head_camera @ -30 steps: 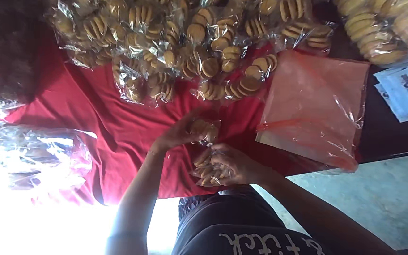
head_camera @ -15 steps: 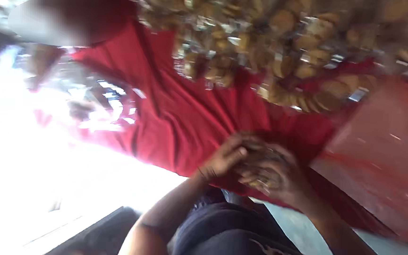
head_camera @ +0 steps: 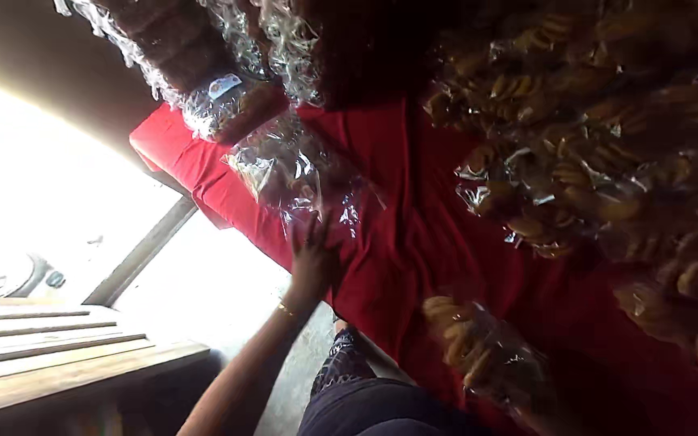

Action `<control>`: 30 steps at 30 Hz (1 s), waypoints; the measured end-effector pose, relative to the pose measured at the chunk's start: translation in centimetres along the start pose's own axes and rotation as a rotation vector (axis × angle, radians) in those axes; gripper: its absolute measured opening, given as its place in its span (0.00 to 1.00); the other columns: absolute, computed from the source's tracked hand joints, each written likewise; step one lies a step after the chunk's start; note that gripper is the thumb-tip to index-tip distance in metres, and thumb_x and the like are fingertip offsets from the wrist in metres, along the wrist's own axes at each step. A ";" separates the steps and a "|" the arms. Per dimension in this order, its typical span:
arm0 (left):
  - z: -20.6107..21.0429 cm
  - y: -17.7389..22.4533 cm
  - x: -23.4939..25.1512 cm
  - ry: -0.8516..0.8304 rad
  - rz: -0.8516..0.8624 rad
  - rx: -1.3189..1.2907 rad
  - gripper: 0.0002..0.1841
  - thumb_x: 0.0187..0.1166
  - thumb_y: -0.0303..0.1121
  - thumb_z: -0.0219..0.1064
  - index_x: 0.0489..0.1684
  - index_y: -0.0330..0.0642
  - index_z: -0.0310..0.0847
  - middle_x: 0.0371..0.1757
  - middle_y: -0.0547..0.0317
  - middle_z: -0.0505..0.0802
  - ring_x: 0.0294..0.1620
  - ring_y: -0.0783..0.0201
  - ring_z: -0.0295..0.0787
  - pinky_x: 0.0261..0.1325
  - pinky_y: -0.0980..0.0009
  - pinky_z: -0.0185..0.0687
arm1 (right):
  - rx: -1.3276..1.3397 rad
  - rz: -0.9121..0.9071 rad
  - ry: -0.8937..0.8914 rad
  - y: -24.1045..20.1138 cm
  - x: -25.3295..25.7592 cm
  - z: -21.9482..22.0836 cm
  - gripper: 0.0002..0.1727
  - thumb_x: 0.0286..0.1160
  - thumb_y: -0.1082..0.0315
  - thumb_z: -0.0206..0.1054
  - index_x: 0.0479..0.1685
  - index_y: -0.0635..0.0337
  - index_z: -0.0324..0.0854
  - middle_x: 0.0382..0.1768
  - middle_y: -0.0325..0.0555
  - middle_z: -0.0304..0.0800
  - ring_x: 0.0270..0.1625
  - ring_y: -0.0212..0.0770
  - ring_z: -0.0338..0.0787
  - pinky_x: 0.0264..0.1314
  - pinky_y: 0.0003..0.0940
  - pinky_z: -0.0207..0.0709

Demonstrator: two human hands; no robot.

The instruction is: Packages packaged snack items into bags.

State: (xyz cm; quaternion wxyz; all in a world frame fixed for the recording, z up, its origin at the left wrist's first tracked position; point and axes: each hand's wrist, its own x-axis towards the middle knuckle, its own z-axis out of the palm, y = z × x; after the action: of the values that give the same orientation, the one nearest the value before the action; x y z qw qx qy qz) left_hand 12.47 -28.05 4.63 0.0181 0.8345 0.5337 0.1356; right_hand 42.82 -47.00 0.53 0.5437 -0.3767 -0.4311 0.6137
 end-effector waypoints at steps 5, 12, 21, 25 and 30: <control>-2.0 -8.8 4.4 -0.177 -0.143 -0.220 0.24 0.83 0.17 0.49 0.74 0.38 0.81 0.81 0.43 0.79 0.73 0.43 0.83 0.73 0.51 0.78 | 0.172 0.089 -0.374 1.5 20.6 11.1 0.26 0.75 0.49 0.69 0.66 0.56 0.82 0.57 0.42 0.92 0.53 0.37 0.92 0.52 0.34 0.87; -3.8 -10.2 -0.6 0.082 0.049 -0.416 0.23 0.74 0.14 0.59 0.70 0.29 0.81 0.80 0.39 0.79 0.67 0.46 0.90 0.62 0.56 0.88 | -0.616 0.002 -0.080 6.6 31.7 18.4 0.47 0.59 0.61 0.80 0.79 0.77 0.64 0.74 0.67 0.74 0.65 0.43 0.86 0.65 0.32 0.82; 1.2 -5.7 -2.6 0.015 0.474 -0.589 0.31 0.72 0.13 0.65 0.79 0.39 0.75 0.77 0.46 0.84 0.56 0.52 0.93 0.52 0.64 0.90 | -1.409 -0.476 0.221 13.8 34.3 23.6 0.41 0.55 0.39 0.79 0.67 0.59 0.83 0.75 0.75 0.73 0.77 0.73 0.75 0.79 0.65 0.67; -1.4 -7.5 -2.3 0.031 0.335 -0.890 0.30 0.73 0.22 0.69 0.79 0.35 0.72 0.75 0.37 0.82 0.61 0.52 0.91 0.53 0.61 0.91 | -1.025 -0.434 -0.103 11.2 32.5 20.9 0.49 0.58 0.44 0.75 0.83 0.61 0.71 0.88 0.80 0.46 0.91 0.74 0.49 0.91 0.62 0.47; -3.3 -7.6 2.2 0.261 0.439 -0.910 0.18 0.83 0.25 0.58 0.68 0.36 0.81 0.70 0.38 0.86 0.71 0.52 0.85 0.74 0.62 0.79 | -1.029 -0.490 0.162 9.3 27.1 15.4 0.25 0.79 0.55 0.64 0.66 0.66 0.81 0.74 0.72 0.76 0.79 0.58 0.77 0.81 0.46 0.73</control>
State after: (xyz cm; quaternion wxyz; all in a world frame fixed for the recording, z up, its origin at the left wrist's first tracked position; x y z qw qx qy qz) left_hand 5.80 -23.17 6.92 0.2835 0.8105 0.2311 0.4575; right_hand 21.92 -22.27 -2.73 0.4479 -0.5277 -0.7059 0.1503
